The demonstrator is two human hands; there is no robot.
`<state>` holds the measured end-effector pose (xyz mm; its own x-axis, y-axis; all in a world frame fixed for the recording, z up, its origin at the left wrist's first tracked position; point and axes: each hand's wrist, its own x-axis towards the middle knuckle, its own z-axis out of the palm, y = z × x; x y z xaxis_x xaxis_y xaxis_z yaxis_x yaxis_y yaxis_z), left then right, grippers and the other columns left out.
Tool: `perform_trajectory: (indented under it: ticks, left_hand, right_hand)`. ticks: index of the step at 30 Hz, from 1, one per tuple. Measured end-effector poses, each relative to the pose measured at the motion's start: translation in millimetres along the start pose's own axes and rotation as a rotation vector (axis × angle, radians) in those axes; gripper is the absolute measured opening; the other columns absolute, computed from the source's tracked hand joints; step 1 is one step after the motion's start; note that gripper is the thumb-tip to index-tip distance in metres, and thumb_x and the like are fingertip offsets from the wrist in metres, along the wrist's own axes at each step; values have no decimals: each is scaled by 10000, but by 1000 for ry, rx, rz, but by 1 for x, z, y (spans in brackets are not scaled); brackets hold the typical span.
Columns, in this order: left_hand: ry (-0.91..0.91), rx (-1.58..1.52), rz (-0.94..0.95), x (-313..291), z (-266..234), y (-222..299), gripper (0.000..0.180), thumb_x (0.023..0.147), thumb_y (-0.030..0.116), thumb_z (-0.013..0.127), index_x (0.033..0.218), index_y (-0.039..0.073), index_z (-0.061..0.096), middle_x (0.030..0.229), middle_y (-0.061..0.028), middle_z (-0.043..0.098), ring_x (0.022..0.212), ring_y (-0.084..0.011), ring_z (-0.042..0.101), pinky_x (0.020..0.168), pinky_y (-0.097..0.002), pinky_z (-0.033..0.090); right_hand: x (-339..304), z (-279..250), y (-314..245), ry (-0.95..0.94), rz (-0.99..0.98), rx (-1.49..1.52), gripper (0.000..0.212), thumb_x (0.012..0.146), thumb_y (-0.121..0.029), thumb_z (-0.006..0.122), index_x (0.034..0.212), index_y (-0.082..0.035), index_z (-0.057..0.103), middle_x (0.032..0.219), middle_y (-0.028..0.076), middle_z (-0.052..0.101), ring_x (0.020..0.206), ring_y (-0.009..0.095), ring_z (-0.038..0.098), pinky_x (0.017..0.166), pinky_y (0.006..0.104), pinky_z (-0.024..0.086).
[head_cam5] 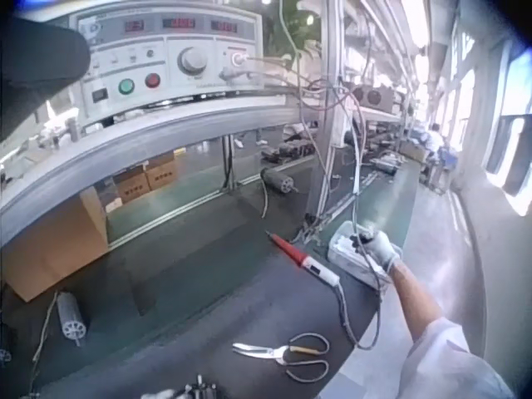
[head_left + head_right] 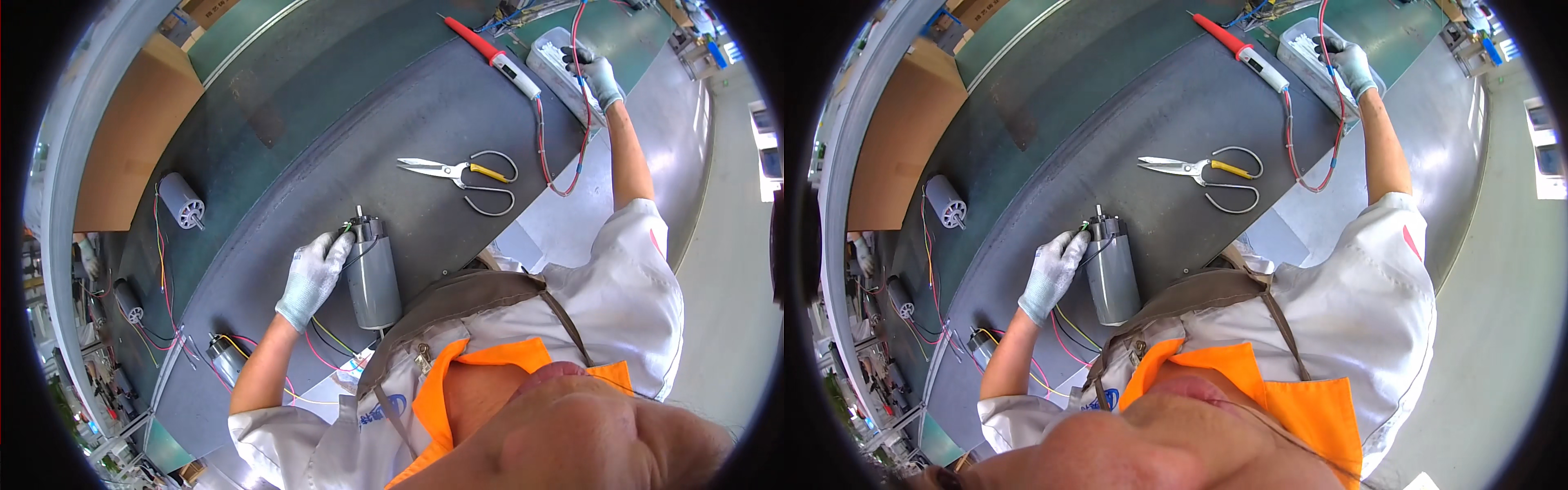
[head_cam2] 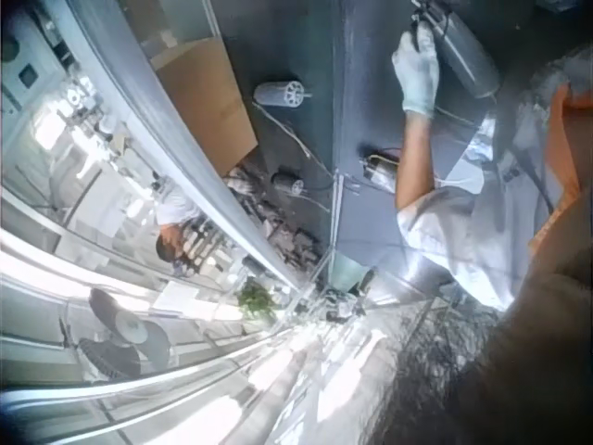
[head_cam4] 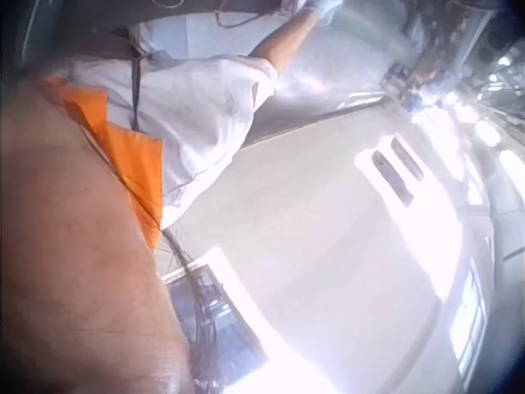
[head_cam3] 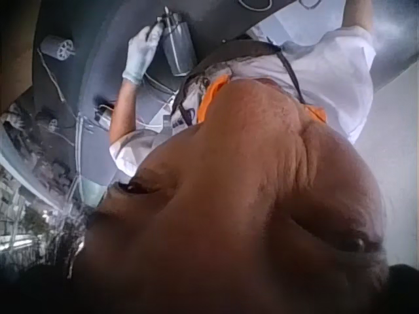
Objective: Assembling components and wiring onto electric motors in a factory setting.
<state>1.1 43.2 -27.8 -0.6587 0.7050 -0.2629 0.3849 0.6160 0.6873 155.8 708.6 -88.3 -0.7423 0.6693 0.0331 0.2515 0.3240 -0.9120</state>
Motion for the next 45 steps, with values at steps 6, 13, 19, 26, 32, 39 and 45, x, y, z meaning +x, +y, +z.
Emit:
perform_trajectory:
  ticks: [6, 13, 19, 26, 32, 39, 45]
  left_hand:
    - [-160, 6, -133, 14, -12, 11, 425, 977, 374, 632, 1057, -42, 664, 867, -265, 644, 789, -357, 667, 732, -417, 500]
    - [-479, -239, -201, 13, -34, -7, 384, 894, 328, 764, 1098, 17, 670, 811, -16, 633, 727, -81, 568, 671, -282, 489]
    - [-547, -259, -497, 23, -54, 10, 337, 911, 367, 729, 925, 41, 642, 668, -3, 578, 510, -77, 542, 460, -252, 440]
    - [-540, -390, -566, 13, -67, 12, 386, 912, 416, 692, 929, 38, 616, 654, -17, 576, 489, -102, 562, 431, -254, 450]
    - [-606, -394, -631, -1, -66, 14, 485, 911, 561, 662, 840, 82, 633, 594, 29, 504, 459, -58, 433, 410, -221, 323]
    - [-610, -387, -589, -1, -69, 17, 663, 970, 690, 449, 823, 80, 661, 535, 37, 456, 398, -40, 374, 367, -218, 260]
    - [-528, -516, -654, -8, -65, 18, 583, 990, 647, 458, 989, 105, 672, 603, 31, 528, 446, -32, 431, 387, -197, 332]
  right_hand:
    - [-40, -33, -70, 409, -468, -16, 331, 882, 46, 661, 1203, -14, 713, 1069, 43, 751, 975, 98, 675, 913, 247, 529]
    - [-148, 91, -223, 225, -560, 225, 414, 964, -44, 610, 1370, 30, 568, 1203, 133, 700, 966, 181, 695, 695, 235, 507]
    - [-222, 232, -220, -706, 60, 659, 429, 887, -43, 703, 1299, 18, 598, 1050, 110, 711, 792, 118, 663, 645, 237, 559]
    - [-281, 327, -199, -845, 343, 946, 396, 910, 37, 657, 1298, 35, 578, 1119, 117, 677, 1008, 181, 683, 809, 303, 606]
    - [-290, 333, -192, -810, 288, 991, 449, 893, 83, 661, 1327, 31, 560, 1191, 102, 667, 1044, 142, 660, 944, 306, 561]
    - [-285, 327, -196, -683, 158, 927, 499, 865, 86, 699, 1340, 7, 569, 1180, 79, 679, 1037, 136, 666, 939, 274, 542]
    - [-293, 328, -188, -638, -360, 305, 450, 827, 4, 740, 1264, -70, 662, 1078, 104, 694, 973, 202, 684, 844, 321, 555]
